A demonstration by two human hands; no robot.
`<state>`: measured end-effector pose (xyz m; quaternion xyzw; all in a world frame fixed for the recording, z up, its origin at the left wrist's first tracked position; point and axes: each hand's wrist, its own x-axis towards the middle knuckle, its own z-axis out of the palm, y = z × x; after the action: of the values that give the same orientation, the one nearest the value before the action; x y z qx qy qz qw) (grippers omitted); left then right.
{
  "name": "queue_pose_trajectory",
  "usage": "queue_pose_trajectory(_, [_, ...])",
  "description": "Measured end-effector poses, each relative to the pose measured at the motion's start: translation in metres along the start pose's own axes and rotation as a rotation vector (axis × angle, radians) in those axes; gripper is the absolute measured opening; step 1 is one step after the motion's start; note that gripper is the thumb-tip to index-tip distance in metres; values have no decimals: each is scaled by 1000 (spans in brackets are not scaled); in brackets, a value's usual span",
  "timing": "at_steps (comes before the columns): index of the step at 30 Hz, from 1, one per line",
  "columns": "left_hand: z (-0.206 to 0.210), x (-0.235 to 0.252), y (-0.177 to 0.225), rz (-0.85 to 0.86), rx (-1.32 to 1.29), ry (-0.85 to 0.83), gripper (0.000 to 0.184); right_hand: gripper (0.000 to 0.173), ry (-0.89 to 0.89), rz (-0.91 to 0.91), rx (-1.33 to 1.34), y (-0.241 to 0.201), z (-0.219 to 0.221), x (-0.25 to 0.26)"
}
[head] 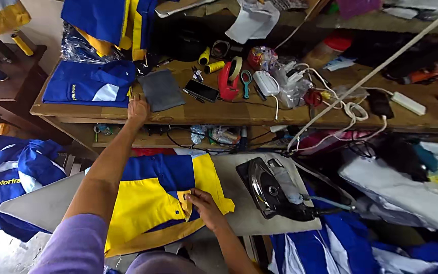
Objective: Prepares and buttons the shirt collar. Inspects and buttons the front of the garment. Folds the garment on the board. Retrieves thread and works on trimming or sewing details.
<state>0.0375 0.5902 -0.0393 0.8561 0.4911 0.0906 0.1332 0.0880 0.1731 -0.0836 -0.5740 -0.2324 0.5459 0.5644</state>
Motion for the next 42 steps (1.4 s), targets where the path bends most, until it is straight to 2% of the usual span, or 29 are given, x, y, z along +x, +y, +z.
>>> queue_pose_trajectory(6, [-22, -18, 10, -168, 123, -101, 52, 17, -72, -19, 36, -22, 8, 2])
queue_pose_trajectory(8, [-31, -27, 1, -204, 54, -96, 54, 18, -93, -18, 41, -27, 10, 5])
queue_pose_trajectory(12, [-37, -82, -33, -186, -446, -143, 36, 19, -120, 1, 42, -29, 10, 11])
queue_pose_trajectory(15, [-20, -163, -42, -216, -989, -422, 38, 18, -162, -40, -29, -25, 8, 16])
queue_pose_trajectory(17, [-10, -207, -38, -236, -1166, -635, 40, 19, -166, -63, -74, -25, 7, 20])
queue_pose_trajectory(19, [-9, -247, -26, -157, -1113, -773, 35, 19, -170, -72, -104, -26, 8, 23])
queue_pose_trajectory(20, [-10, -263, -19, -66, -1012, -777, 36, 19, -173, -75, -112, -27, 8, 24])
queue_pose_trajectory(22, [-20, -285, -5, 135, -710, -704, 42, 19, -188, -79, -113, -30, 10, 27])
queue_pose_trajectory(24, [-29, -297, 8, 248, -487, -625, 44, 19, -205, -71, -118, -33, 11, 28])
queue_pose_trajectory(29, [-40, -303, 23, 441, -168, -500, 44, 19, -216, -66, -170, -35, 14, 31])
queue_pose_trajectory(33, [-47, -298, 30, 483, -47, -493, 37, 19, -228, -86, -212, -37, 17, 32])
queue_pose_trajectory(42, [-55, -291, 33, 519, -48, -499, 33, 18, -253, -108, -263, -38, 16, 33])
